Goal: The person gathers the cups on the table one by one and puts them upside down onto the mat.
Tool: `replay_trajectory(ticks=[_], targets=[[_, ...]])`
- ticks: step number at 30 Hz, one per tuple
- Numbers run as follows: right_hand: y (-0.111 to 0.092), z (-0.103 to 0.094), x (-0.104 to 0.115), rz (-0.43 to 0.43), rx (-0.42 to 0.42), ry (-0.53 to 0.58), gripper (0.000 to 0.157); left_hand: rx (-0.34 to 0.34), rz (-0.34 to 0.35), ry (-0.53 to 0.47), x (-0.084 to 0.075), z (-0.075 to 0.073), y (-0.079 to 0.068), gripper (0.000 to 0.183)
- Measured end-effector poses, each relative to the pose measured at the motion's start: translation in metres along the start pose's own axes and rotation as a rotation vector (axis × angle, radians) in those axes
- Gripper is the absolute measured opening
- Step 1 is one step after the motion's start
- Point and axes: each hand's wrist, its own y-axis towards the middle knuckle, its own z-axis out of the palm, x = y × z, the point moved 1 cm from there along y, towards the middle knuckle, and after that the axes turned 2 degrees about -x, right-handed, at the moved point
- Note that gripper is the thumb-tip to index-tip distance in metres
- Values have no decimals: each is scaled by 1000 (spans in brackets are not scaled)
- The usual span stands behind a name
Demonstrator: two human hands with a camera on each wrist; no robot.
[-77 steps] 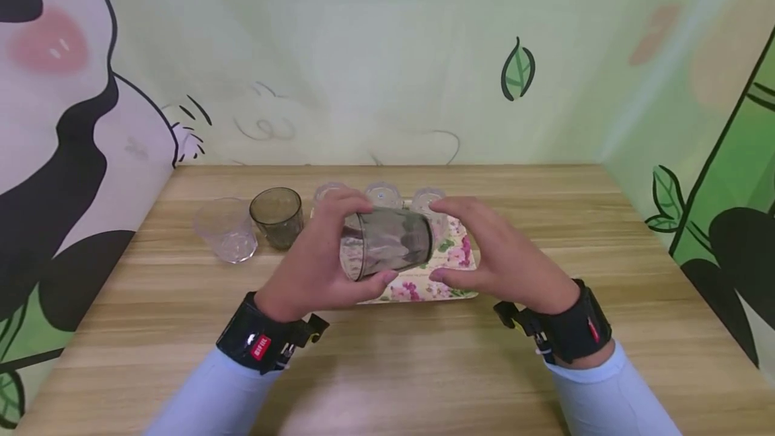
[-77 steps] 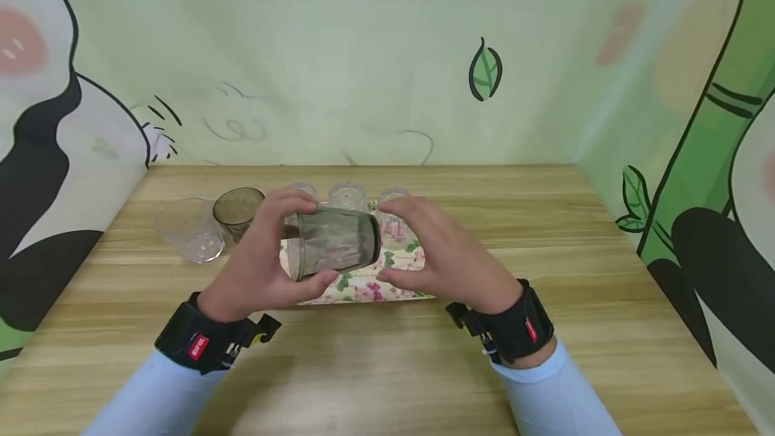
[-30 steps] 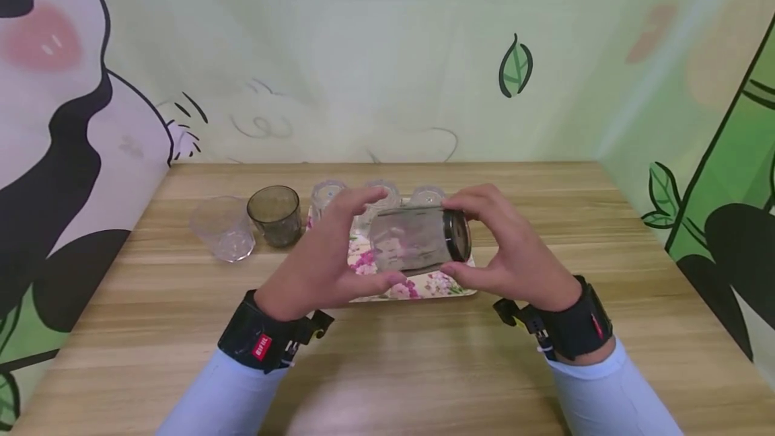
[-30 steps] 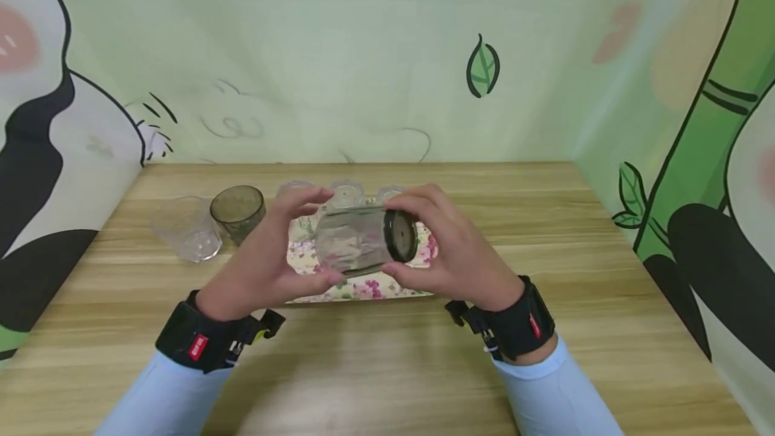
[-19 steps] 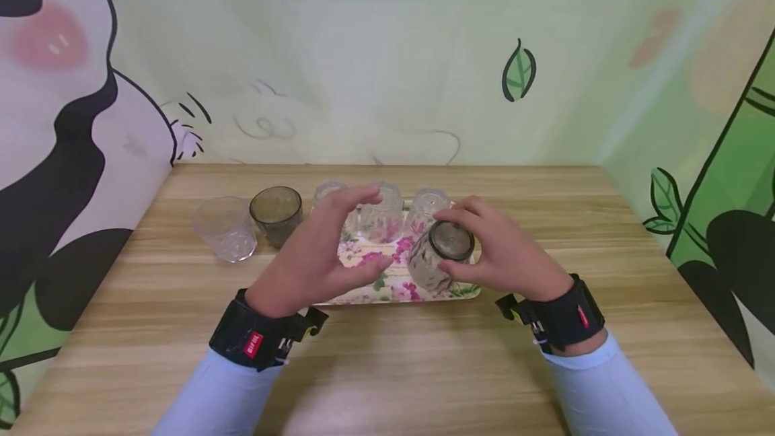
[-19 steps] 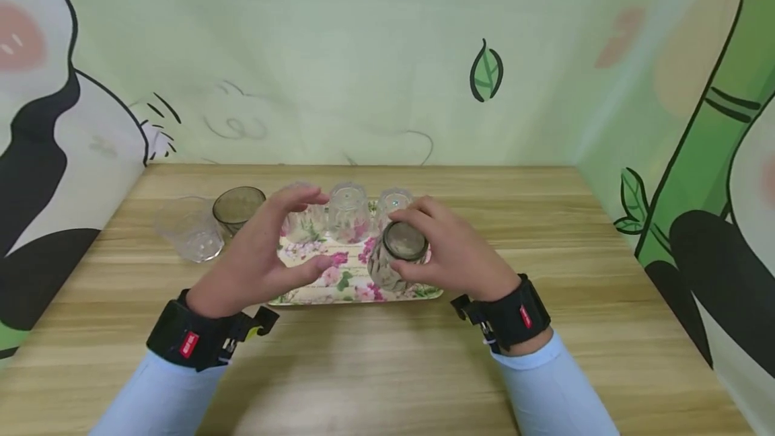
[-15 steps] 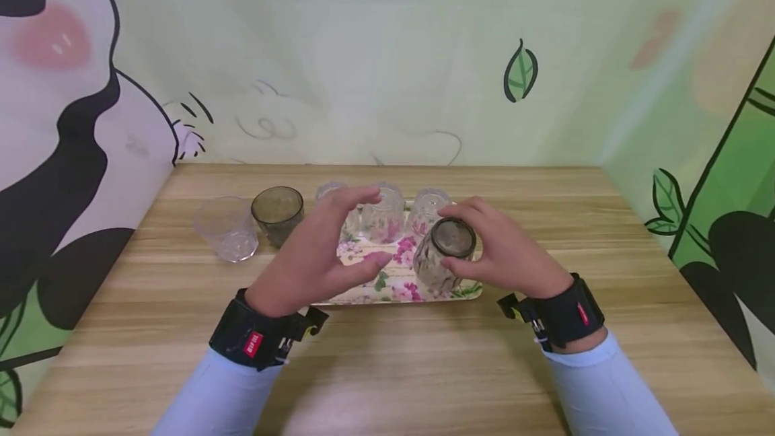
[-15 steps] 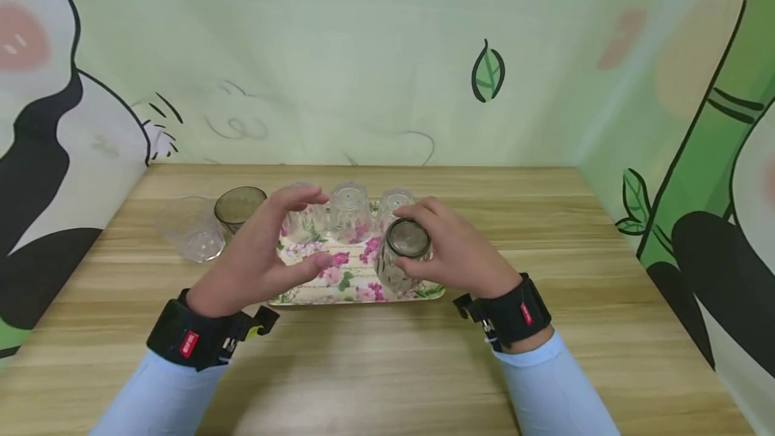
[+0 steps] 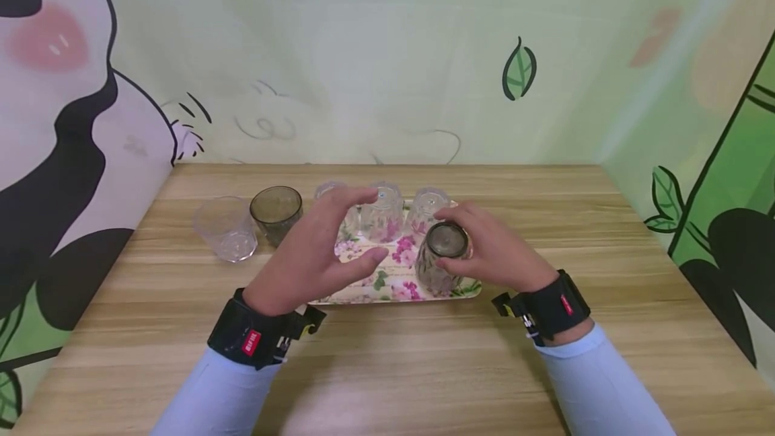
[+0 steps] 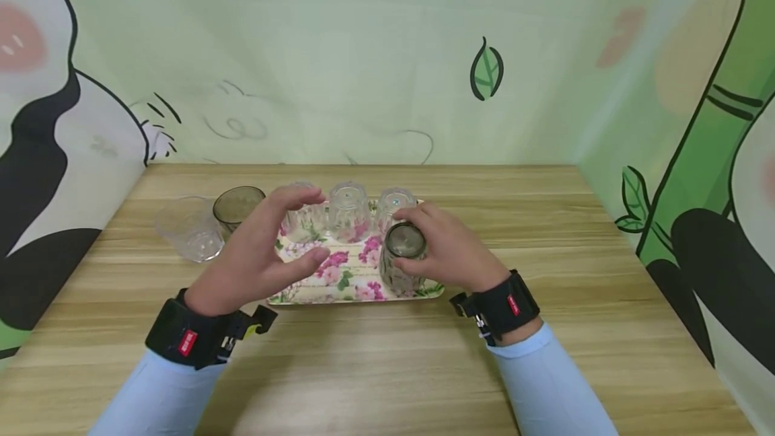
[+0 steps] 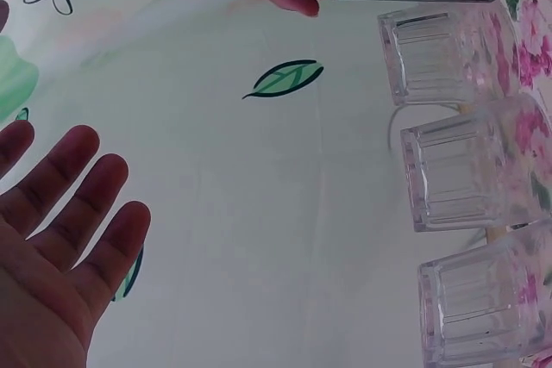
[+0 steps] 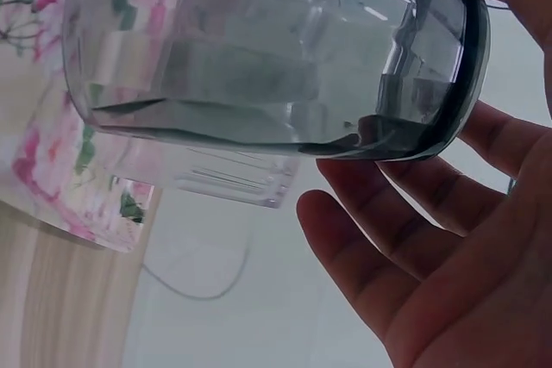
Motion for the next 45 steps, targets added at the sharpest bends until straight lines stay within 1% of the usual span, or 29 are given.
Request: replay_trajectory(ticks=[11,16,19,26,30,35,38,45], targets=[[2,13,-4,61,67,2,69,17,-6,6,0,1,-1,69],[3,16,-6,85,87,-4,69,28,-25,11,-1,1,-3,69],[4,17,-6,91,95,-14,69,33,-35,18,-1,1,-4,69],[4,15,-6,87,92,-32,71,34,-19,35,1,2,-2,69],[3,13,-6,107,93,-25,72,55,-38,45,2,3,-1,71],[2,7,-5,108,61,-2,72,71,-42,48,5,6,0,73],[1,2,-3,71,22,15,69,72,-33,39,6,8,0,75],[-1,-8,6,42,-29,109,66,79,-43,44,7,9,-1,79]])
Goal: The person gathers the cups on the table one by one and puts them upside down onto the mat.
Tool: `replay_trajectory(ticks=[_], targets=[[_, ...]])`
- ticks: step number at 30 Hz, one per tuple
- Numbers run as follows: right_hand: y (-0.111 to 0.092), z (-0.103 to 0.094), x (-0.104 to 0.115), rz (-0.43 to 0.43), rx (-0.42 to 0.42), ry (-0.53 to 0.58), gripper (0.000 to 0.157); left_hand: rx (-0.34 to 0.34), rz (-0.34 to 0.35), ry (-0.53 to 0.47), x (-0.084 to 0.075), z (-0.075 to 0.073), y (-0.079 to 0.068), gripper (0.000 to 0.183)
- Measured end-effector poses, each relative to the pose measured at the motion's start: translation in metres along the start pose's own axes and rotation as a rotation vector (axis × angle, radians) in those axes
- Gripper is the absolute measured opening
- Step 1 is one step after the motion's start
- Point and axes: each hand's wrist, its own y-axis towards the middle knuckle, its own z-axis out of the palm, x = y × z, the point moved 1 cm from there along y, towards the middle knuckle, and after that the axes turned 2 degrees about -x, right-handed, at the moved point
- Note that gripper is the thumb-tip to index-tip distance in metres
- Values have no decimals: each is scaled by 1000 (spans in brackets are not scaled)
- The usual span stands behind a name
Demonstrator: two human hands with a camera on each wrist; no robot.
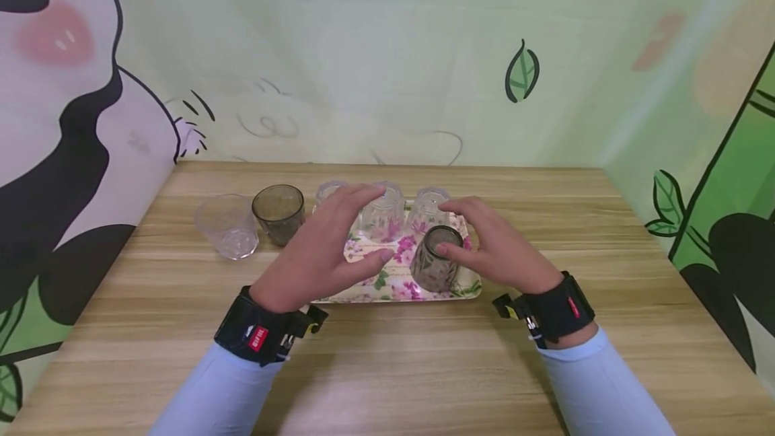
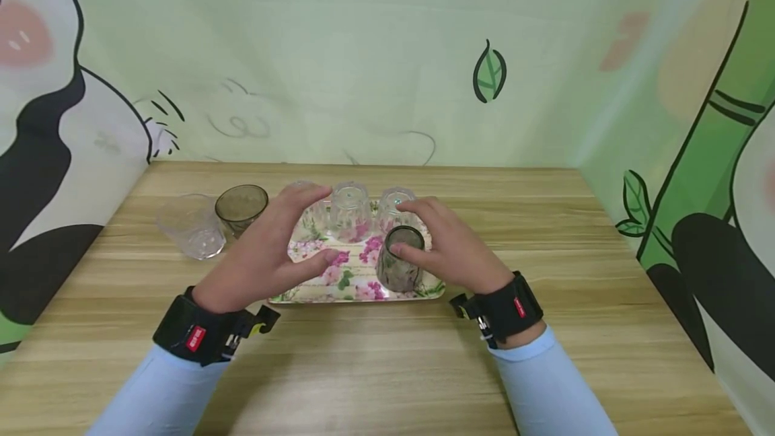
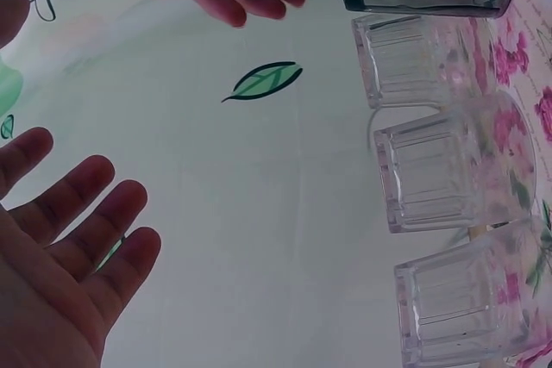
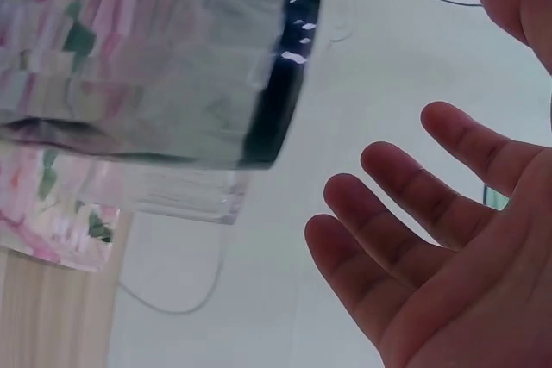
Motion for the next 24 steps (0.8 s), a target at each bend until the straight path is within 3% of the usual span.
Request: replay_trajectory(ticks=[24], targets=[[-15,-20,40,-159,-98,-83,85,40,-37,27,-2,3,1,79]])
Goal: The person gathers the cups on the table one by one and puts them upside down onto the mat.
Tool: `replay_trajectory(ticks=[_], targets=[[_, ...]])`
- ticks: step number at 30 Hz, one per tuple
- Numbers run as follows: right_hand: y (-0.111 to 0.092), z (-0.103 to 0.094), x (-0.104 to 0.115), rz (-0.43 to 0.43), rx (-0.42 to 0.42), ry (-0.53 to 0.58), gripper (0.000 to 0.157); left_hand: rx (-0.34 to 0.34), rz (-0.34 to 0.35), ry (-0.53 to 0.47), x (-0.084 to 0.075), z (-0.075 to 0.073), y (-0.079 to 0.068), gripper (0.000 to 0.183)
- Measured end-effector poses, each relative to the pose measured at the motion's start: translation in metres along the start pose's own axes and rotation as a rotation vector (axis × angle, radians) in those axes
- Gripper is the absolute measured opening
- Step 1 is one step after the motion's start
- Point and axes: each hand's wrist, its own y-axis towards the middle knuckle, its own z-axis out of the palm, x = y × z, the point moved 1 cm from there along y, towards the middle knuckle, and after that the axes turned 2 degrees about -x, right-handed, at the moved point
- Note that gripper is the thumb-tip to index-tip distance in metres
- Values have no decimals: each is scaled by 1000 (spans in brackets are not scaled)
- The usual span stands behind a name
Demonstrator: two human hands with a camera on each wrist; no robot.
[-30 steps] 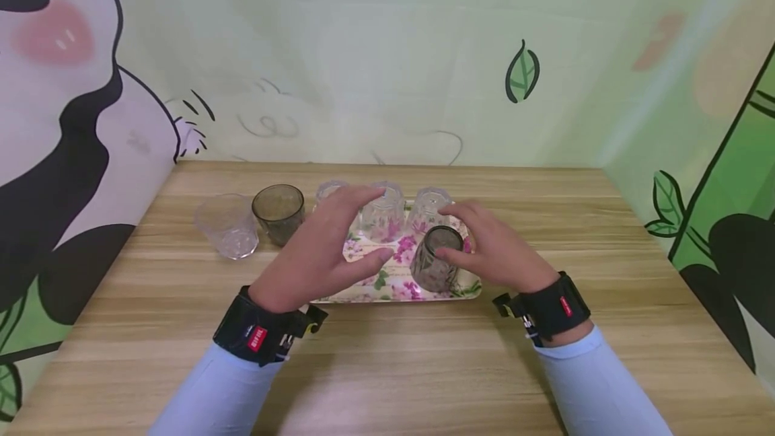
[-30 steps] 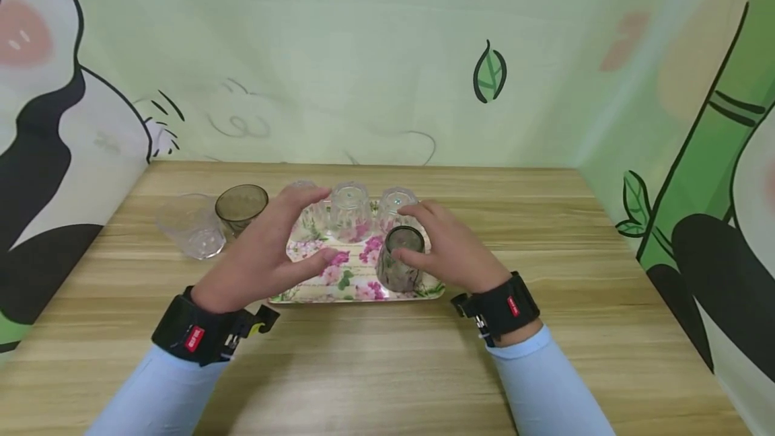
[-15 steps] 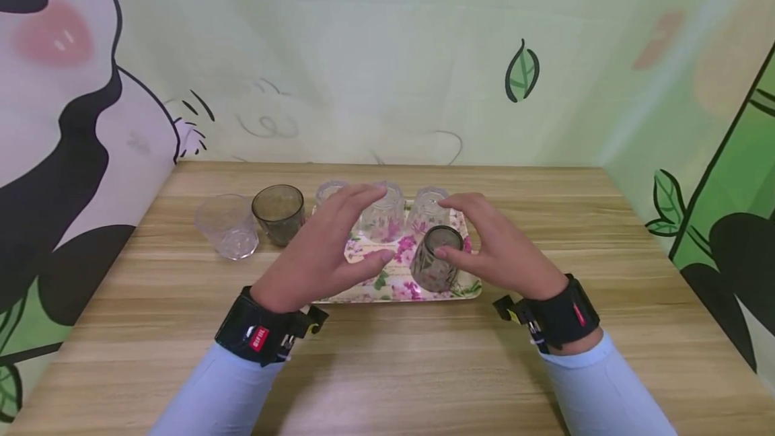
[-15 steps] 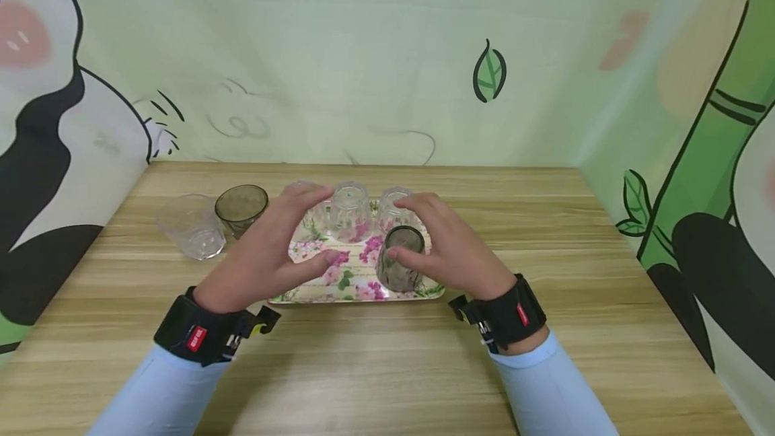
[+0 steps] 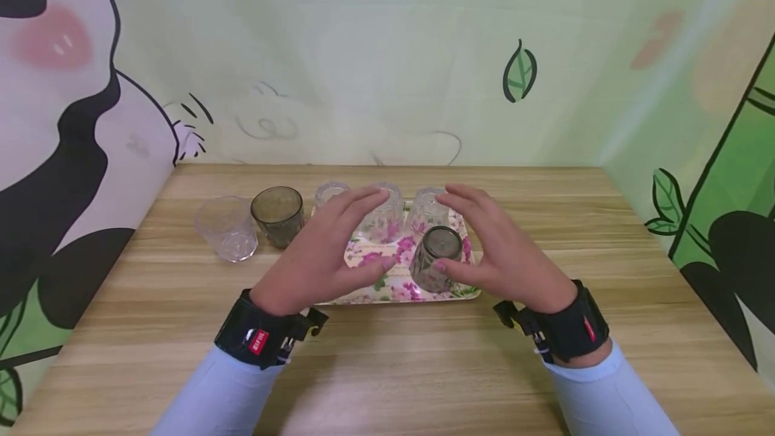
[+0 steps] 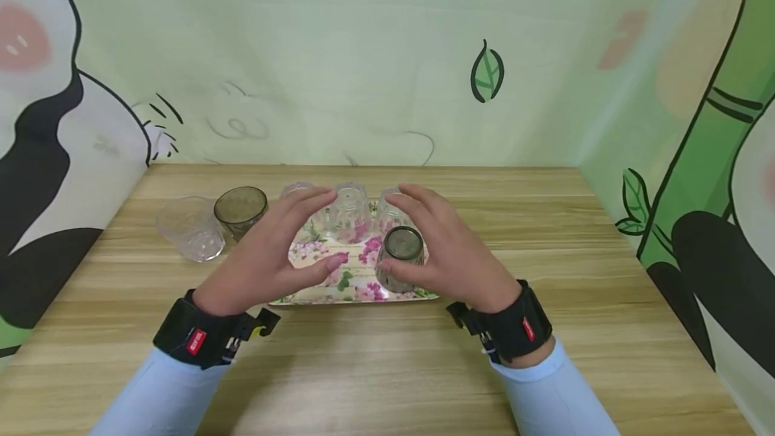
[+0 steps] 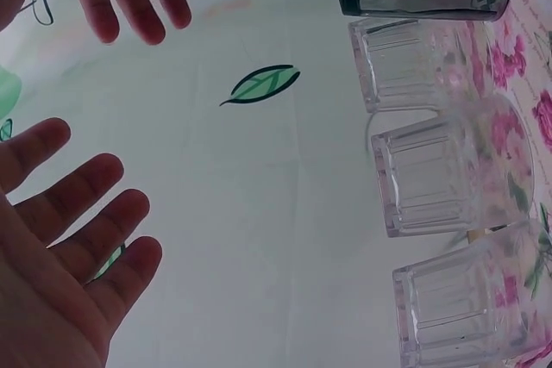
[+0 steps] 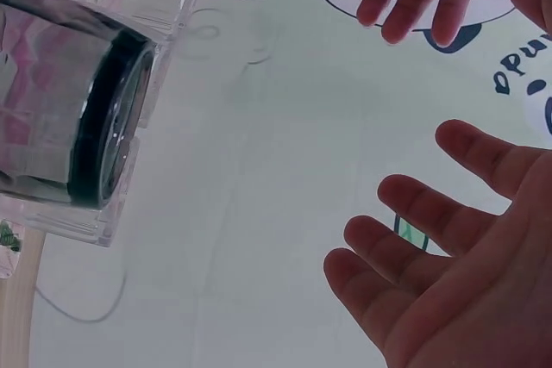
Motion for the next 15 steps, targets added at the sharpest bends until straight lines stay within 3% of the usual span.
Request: replay_trajectory(ticks=[15], targets=[[1,0,7,-64,-31,3,84,1,30,44,-3,-1,-1,75]])
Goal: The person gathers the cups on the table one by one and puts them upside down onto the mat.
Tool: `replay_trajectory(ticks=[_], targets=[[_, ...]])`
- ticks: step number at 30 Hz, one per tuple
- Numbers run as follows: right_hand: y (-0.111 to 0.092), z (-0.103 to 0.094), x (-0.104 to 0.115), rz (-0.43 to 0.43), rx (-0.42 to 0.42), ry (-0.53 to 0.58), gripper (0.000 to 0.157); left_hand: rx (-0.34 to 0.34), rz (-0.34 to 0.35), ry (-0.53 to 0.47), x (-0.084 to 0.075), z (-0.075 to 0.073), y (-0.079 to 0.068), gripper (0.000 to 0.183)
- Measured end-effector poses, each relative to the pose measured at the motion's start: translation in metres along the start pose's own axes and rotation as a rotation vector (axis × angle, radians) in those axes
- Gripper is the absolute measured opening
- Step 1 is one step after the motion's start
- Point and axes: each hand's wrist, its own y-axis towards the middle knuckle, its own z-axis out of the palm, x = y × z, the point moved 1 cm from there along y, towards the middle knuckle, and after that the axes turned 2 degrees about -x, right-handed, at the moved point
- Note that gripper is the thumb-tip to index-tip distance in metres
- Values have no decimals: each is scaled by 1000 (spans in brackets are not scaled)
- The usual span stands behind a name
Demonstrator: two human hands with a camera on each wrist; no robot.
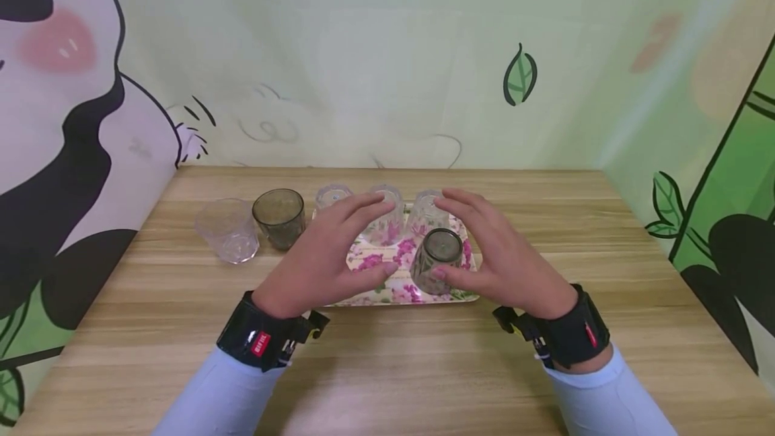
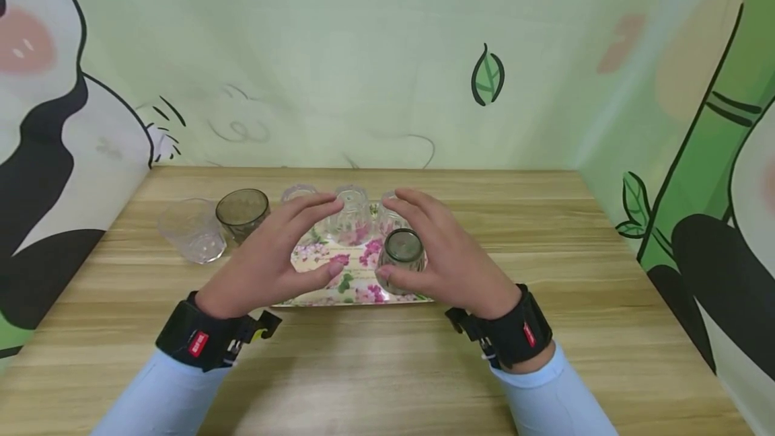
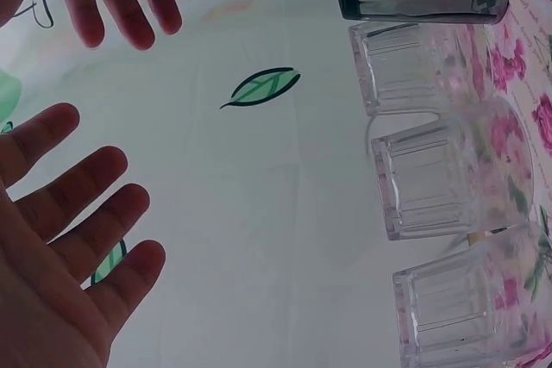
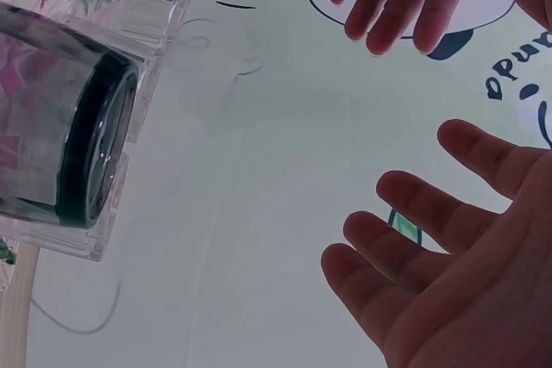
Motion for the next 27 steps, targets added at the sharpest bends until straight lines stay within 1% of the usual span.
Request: replay_trajectory(ticks=[7,16,27], targets=[[-2,0,0,-11,-2,-8,83,12,5,7,-1,3,1,75],[-1,2,0,10,31,-3,86,14,-7,3,-1,3,0,75],[0,4,-1,8,32,1,85,19,-12,9,0,3,-1,76]])
